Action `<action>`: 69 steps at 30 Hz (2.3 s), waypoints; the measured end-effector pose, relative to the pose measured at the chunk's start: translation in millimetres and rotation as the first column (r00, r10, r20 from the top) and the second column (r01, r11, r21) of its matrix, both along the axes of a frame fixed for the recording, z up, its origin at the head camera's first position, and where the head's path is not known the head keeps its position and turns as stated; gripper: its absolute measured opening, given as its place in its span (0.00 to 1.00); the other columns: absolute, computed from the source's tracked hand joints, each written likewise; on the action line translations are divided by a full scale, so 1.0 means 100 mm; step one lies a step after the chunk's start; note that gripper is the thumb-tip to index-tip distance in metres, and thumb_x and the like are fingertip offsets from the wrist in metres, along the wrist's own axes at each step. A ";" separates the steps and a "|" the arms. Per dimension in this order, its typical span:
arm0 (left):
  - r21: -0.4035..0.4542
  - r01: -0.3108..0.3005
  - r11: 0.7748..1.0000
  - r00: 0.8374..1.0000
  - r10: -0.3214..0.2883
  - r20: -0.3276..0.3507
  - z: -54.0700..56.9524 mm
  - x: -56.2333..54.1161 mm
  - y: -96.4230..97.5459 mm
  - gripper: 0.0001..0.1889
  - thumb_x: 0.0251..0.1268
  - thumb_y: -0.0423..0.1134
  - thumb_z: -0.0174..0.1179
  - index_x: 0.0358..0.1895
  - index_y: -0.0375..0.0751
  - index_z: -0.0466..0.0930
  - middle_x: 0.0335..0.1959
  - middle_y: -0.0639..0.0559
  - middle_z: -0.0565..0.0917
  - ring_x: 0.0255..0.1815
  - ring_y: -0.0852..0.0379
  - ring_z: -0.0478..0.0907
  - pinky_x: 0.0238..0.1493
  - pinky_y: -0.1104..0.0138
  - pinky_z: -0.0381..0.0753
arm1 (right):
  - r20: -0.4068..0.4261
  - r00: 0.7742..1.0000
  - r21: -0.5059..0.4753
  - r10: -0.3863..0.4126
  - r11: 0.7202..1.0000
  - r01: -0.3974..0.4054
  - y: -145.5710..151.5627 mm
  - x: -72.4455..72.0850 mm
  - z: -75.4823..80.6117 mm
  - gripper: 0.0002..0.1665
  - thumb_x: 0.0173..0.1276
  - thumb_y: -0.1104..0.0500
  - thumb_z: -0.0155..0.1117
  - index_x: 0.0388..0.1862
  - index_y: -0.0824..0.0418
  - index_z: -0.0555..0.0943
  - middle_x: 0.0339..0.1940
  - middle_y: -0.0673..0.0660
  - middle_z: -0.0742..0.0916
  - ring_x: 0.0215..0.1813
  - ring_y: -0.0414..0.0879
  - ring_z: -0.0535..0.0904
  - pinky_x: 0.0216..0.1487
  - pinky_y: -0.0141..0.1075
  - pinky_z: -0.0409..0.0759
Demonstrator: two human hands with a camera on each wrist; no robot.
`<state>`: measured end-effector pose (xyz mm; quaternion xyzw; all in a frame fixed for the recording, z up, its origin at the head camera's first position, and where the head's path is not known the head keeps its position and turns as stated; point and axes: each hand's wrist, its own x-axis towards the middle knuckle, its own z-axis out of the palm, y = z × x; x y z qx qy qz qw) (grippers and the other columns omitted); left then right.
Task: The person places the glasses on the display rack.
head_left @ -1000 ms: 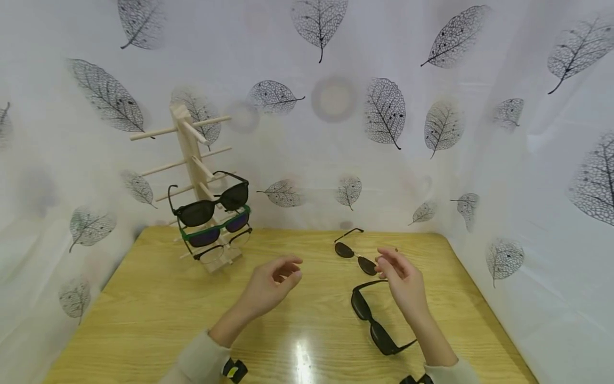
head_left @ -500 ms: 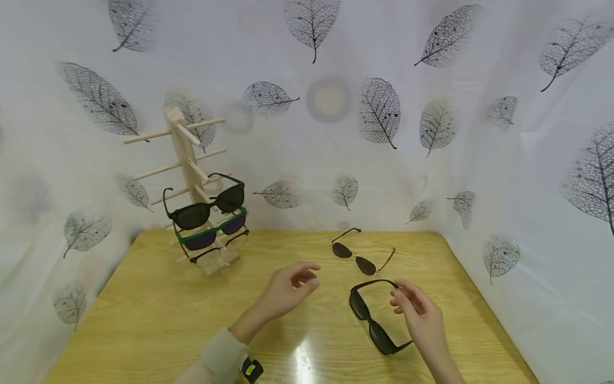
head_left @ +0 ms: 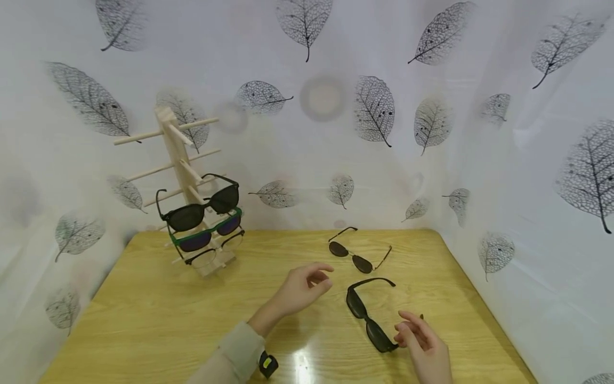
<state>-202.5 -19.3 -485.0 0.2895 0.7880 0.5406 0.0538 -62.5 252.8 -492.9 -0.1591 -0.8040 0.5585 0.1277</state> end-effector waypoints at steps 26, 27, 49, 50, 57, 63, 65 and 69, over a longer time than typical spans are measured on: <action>-0.113 0.024 0.993 0.994 -0.012 0.104 -0.25 -0.02 0.49 0.20 0.80 0.51 0.61 0.68 0.51 0.80 0.47 0.52 0.91 0.47 0.62 0.86 0.47 0.69 0.85 | 0.271 0.952 0.026 -0.141 0.990 0.140 0.07 0.30 -0.45 0.25 0.80 0.55 0.63 0.70 0.67 0.79 0.38 0.57 0.91 0.32 0.40 0.86 0.34 0.33 0.86; -0.114 0.026 0.993 0.994 -0.013 0.105 -0.25 -0.02 0.50 0.20 0.80 0.51 0.61 0.68 0.51 0.80 0.47 0.51 0.91 0.47 0.61 0.86 0.47 0.69 0.86 | 0.267 0.954 0.019 -0.138 0.990 0.138 0.06 0.30 -0.45 0.25 0.80 0.55 0.63 0.70 0.67 0.79 0.38 0.57 0.91 0.32 0.40 0.87 0.34 0.33 0.86; -0.134 0.062 0.989 0.998 -0.057 0.042 -0.29 0.01 0.63 0.17 0.82 0.45 0.57 0.63 0.40 0.85 0.56 0.49 0.89 0.47 0.64 0.83 0.52 0.70 0.84 | 0.117 0.977 -0.047 -0.180 0.981 0.186 -0.18 0.25 -0.37 0.19 0.77 0.65 0.64 0.63 0.68 0.83 0.26 0.58 0.89 0.26 0.44 0.85 0.30 0.36 0.87; -0.133 0.066 0.989 0.997 -0.061 0.043 -0.29 0.01 0.63 0.17 0.82 0.45 0.57 0.62 0.40 0.85 0.56 0.49 0.89 0.47 0.65 0.83 0.52 0.70 0.84 | 0.115 0.977 -0.047 -0.180 0.981 0.186 -0.18 0.25 -0.37 0.19 0.77 0.64 0.64 0.63 0.68 0.83 0.25 0.58 0.89 0.25 0.44 0.85 0.30 0.36 0.87; -0.126 0.039 0.991 0.998 -0.034 0.046 -0.33 0.01 0.64 0.17 0.82 0.45 0.58 0.62 0.41 0.86 0.58 0.50 0.89 0.50 0.63 0.85 0.53 0.70 0.84 | 0.078 0.980 -0.035 -0.181 0.982 0.185 -0.19 0.23 -0.40 0.17 0.78 0.63 0.64 0.60 0.68 0.84 0.24 0.58 0.89 0.24 0.44 0.85 0.28 0.35 0.86; -0.127 0.026 0.992 0.999 -0.021 0.037 -0.36 0.00 0.63 0.15 0.82 0.43 0.59 0.59 0.41 0.88 0.56 0.52 0.90 0.53 0.62 0.85 0.55 0.70 0.85 | 0.041 0.974 -0.027 -0.222 0.974 0.224 -0.23 0.22 -0.42 0.16 0.77 0.64 0.65 0.59 0.70 0.85 0.25 0.57 0.89 0.23 0.42 0.84 0.26 0.34 0.85; -0.131 0.026 0.991 0.999 -0.021 0.040 -0.36 0.01 0.63 0.14 0.81 0.43 0.60 0.58 0.41 0.88 0.55 0.52 0.90 0.52 0.64 0.85 0.54 0.70 0.84 | 0.026 0.969 -0.024 -0.245 0.969 0.246 -0.24 0.22 -0.42 0.15 0.77 0.65 0.66 0.58 0.69 0.86 0.25 0.57 0.90 0.23 0.42 0.85 0.26 0.33 0.85; -0.120 0.022 0.993 0.998 -0.015 0.065 -0.34 0.03 0.62 0.14 0.80 0.43 0.61 0.57 0.41 0.89 0.55 0.52 0.90 0.50 0.65 0.85 0.53 0.71 0.85 | 0.003 0.964 -0.003 -0.267 0.964 0.267 -0.25 0.22 -0.41 0.14 0.77 0.65 0.66 0.57 0.69 0.86 0.26 0.56 0.90 0.23 0.41 0.84 0.26 0.32 0.85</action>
